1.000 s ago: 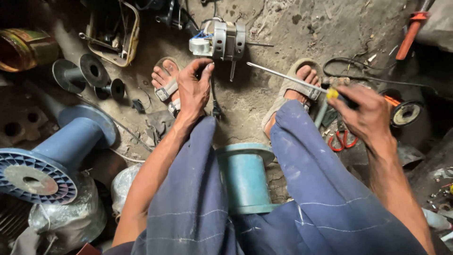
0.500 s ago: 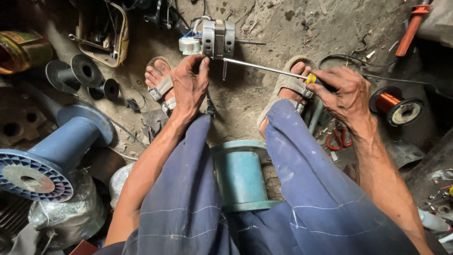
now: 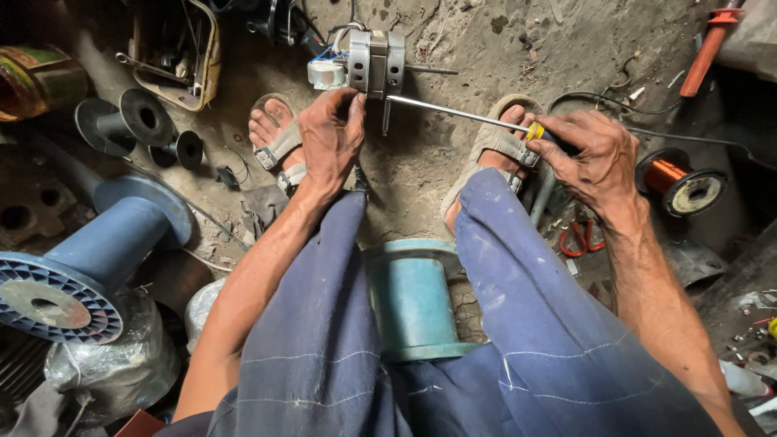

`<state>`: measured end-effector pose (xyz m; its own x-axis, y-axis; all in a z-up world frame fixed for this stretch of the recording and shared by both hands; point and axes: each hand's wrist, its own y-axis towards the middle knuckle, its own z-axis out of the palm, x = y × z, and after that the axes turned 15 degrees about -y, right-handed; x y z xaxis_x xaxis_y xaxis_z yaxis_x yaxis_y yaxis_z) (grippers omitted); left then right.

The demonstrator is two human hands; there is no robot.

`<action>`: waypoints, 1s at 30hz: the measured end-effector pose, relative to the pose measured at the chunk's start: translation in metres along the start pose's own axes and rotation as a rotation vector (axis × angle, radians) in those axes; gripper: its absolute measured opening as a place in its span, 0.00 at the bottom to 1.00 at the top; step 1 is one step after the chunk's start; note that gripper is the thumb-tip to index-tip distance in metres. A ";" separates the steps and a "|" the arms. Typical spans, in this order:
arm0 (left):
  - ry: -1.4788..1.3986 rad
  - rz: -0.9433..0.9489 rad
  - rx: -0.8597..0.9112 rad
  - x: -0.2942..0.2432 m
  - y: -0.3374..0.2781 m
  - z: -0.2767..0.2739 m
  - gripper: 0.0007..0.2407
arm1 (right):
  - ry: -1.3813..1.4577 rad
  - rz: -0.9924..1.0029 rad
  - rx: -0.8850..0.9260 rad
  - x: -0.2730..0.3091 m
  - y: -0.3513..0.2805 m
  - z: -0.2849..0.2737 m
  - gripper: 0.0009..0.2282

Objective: Assembling an electric motor by fitting components together with a hammer and securing them with screws using a screwdriver.

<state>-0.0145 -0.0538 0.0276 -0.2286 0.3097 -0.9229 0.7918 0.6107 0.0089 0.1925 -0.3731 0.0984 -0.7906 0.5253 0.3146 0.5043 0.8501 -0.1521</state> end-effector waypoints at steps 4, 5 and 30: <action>0.003 0.019 0.008 0.001 -0.002 0.001 0.05 | 0.033 -0.010 0.002 0.004 0.001 -0.003 0.13; 0.002 0.020 0.007 0.001 -0.001 0.001 0.05 | 0.032 -0.011 0.001 0.004 0.002 -0.003 0.13; -0.204 -0.049 -0.164 0.009 -0.009 0.007 0.02 | 0.012 -0.056 0.176 -0.039 0.028 0.108 0.11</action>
<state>-0.0194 -0.0617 0.0164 -0.1324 0.1333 -0.9822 0.6765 0.7364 0.0087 0.1997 -0.3650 -0.0196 -0.8109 0.4775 0.3384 0.3902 0.8720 -0.2955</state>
